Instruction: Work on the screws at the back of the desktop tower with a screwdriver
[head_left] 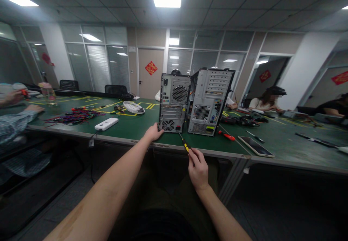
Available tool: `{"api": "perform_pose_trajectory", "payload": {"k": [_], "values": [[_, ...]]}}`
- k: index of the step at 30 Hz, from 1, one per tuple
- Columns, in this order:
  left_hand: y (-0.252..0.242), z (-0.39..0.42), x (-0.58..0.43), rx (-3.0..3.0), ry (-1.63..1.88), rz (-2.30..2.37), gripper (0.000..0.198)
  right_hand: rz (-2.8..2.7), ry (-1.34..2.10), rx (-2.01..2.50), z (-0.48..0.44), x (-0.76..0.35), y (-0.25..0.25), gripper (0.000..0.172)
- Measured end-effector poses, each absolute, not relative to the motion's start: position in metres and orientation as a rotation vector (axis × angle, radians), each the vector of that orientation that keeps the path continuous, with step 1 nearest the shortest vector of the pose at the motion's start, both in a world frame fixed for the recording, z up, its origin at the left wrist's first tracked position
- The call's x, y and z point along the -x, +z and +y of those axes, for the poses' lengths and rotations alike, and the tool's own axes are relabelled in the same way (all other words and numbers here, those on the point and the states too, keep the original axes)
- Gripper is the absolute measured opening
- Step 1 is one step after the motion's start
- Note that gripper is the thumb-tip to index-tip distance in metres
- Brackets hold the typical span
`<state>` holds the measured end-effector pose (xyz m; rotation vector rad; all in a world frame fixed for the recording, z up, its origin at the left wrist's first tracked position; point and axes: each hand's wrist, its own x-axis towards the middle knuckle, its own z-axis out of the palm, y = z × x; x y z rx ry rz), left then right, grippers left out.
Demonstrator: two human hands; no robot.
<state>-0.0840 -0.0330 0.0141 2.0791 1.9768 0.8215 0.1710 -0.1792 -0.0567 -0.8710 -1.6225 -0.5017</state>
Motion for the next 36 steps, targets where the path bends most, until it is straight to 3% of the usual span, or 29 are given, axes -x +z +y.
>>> {"api": "perform_pose_trajectory", "payload": {"k": [7,15,22,36], "values": [[0.0159,-0.0348,0.0832,-2.074,0.813,1.977,0.058,-1.618,-0.415,0.91,-0.1822,-0.1682,-0.0546,0.016],[0.0155,-0.0345,0.083,-2.067,0.82,1.968,0.059,-1.634,-0.468,0.876,-0.181,-0.1697,-0.0552,0.025],[0.0152,-0.0343,0.0833,-2.069,0.833,1.961,0.061,-1.595,-0.432,0.891,-0.1811,-0.1688,-0.0545,0.016],[0.0125,-0.0319,0.0837,-2.091,0.833,1.978,0.058,-1.613,-0.489,0.871,-0.1804,-0.1676,-0.0553,0.017]]}}
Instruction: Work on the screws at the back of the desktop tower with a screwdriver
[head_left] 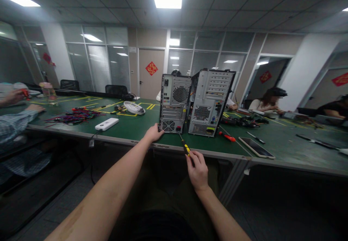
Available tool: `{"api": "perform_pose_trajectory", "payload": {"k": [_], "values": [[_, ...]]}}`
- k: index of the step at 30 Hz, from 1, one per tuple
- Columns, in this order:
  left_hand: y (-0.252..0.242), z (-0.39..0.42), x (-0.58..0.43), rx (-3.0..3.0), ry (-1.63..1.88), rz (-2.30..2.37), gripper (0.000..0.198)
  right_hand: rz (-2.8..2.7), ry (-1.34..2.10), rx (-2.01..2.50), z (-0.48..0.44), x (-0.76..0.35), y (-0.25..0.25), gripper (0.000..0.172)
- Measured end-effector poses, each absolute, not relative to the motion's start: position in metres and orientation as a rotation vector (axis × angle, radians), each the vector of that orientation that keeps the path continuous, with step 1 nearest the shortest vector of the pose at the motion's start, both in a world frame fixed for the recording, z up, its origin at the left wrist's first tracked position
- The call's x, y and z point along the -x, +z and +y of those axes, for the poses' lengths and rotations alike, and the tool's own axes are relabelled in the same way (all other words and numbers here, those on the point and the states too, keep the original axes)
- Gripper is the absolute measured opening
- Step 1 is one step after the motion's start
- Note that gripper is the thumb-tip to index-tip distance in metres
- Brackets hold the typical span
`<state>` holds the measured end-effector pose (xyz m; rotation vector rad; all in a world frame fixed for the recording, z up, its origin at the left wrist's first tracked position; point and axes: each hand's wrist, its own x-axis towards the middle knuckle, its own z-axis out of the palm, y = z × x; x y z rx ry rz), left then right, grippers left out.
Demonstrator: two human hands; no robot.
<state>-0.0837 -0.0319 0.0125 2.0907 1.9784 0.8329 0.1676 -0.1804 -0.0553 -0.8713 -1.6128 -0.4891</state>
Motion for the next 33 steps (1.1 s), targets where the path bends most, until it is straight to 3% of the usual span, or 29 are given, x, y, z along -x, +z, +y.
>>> {"api": "perform_pose_trajectory", "payload": {"k": [33], "values": [[0.0116,-0.031,0.0837,-2.094,0.847,1.963,0.058,-1.635,-0.498,0.847,-0.1807,-0.1675,-0.0557,0.017]]}}
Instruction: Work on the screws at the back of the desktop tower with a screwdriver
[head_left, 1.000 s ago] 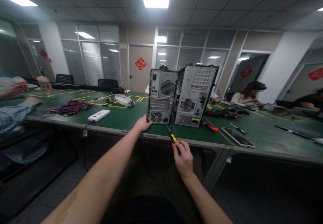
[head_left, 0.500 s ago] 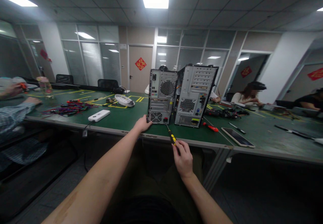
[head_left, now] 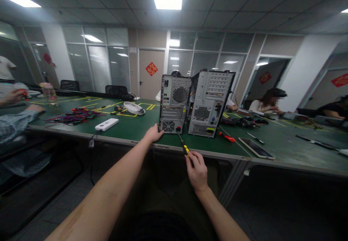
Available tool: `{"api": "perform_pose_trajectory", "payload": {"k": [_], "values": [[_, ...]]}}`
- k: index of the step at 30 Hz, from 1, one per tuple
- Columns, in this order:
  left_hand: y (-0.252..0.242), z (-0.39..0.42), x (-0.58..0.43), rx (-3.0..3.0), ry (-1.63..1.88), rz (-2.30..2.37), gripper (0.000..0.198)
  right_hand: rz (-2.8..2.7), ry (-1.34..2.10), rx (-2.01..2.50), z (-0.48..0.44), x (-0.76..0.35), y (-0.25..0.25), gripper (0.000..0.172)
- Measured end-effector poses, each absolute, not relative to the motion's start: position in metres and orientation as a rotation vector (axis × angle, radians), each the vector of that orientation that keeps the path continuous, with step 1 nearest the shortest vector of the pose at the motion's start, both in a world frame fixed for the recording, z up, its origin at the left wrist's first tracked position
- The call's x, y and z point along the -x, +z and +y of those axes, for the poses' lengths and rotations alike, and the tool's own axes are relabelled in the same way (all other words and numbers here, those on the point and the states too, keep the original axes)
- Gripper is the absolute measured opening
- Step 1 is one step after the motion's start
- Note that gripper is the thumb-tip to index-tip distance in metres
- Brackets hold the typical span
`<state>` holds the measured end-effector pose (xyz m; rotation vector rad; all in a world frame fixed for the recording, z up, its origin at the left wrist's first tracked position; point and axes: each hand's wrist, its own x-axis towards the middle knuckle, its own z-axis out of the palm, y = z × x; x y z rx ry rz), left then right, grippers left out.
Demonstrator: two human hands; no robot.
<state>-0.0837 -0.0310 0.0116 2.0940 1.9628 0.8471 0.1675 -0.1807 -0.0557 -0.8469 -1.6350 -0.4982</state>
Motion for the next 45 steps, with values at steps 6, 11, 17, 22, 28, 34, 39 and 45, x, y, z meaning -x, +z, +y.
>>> {"api": "perform_pose_trajectory", "payload": {"k": [6,11,17,22,28,34,39,45], "values": [[0.013,-0.032,0.084,-2.067,0.834,1.964,0.06,-1.632,-0.484,0.853,-0.181,-0.167,-0.055,0.018],[0.015,-0.035,0.083,-2.068,0.839,1.962,0.059,-1.633,-0.491,0.844,-0.18,-0.166,-0.055,0.019],[0.016,-0.035,0.083,-2.06,0.839,1.956,0.06,-1.623,-0.512,0.854,-0.18,-0.164,-0.053,0.02],[0.014,-0.033,0.083,-2.065,0.845,1.952,0.059,-1.64,-0.524,0.875,-0.18,-0.161,-0.053,0.019],[0.011,-0.031,0.084,-2.092,0.856,1.957,0.058,-1.685,-0.514,0.886,-0.18,-0.158,-0.052,0.021],[0.011,-0.03,0.084,-2.088,0.857,1.955,0.057,-1.722,-0.549,0.88,-0.181,-0.156,-0.051,0.029],[0.01,-0.029,0.084,-2.093,0.861,1.953,0.058,-1.735,-0.499,0.898,-0.183,-0.154,-0.049,0.023],[0.01,-0.03,0.085,-2.088,0.866,1.947,0.054,-1.725,-0.486,0.923,-0.184,-0.155,-0.047,0.02]]}}
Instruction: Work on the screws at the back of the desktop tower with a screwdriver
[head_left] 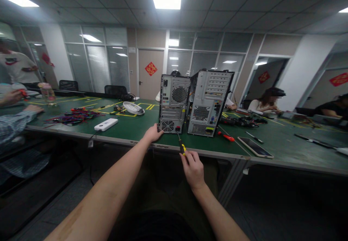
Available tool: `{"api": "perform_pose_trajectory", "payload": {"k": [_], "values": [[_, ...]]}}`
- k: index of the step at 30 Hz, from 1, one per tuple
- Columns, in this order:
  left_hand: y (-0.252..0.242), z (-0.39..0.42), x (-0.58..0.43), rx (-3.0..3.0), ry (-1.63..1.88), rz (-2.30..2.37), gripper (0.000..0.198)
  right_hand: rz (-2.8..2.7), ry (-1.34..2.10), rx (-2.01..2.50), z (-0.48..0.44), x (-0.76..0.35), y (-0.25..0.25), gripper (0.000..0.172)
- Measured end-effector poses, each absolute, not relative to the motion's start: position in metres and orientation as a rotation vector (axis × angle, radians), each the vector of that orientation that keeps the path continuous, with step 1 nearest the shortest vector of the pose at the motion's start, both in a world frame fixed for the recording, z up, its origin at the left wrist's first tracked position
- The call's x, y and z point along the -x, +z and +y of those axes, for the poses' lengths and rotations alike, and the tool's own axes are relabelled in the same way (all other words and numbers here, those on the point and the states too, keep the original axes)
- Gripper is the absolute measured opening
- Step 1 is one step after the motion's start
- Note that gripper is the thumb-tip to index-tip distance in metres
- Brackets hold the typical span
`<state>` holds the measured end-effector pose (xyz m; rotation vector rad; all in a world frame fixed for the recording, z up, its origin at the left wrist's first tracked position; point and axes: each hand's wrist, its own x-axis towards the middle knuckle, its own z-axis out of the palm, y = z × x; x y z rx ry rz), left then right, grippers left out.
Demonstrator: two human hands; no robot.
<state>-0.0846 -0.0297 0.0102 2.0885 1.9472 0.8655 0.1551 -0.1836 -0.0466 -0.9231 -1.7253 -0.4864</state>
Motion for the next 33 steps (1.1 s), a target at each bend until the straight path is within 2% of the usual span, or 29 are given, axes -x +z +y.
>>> {"api": "perform_pose_trajectory", "payload": {"k": [9,18,22,28,33], "values": [[0.0129,-0.0322,0.0835,-2.089,0.85,1.958,0.056,-1.745,-0.547,0.847,-0.1783,-0.1589,-0.0521,0.035],[0.0142,-0.0342,0.0827,-2.083,0.846,1.965,0.057,-1.737,-0.473,0.924,-0.1823,-0.1573,-0.0479,0.021],[0.0151,-0.0351,0.0826,-2.081,0.842,1.96,0.059,-1.725,-0.503,0.911,-0.1805,-0.1586,-0.05,0.024],[0.0154,-0.0347,0.0829,-2.082,0.826,1.965,0.06,-1.752,-0.609,0.848,-0.1782,-0.1617,-0.0517,0.037],[0.0133,-0.0322,0.0838,-2.088,0.835,1.966,0.061,-1.735,-0.575,0.877,-0.1798,-0.1608,-0.0502,0.028]]}}
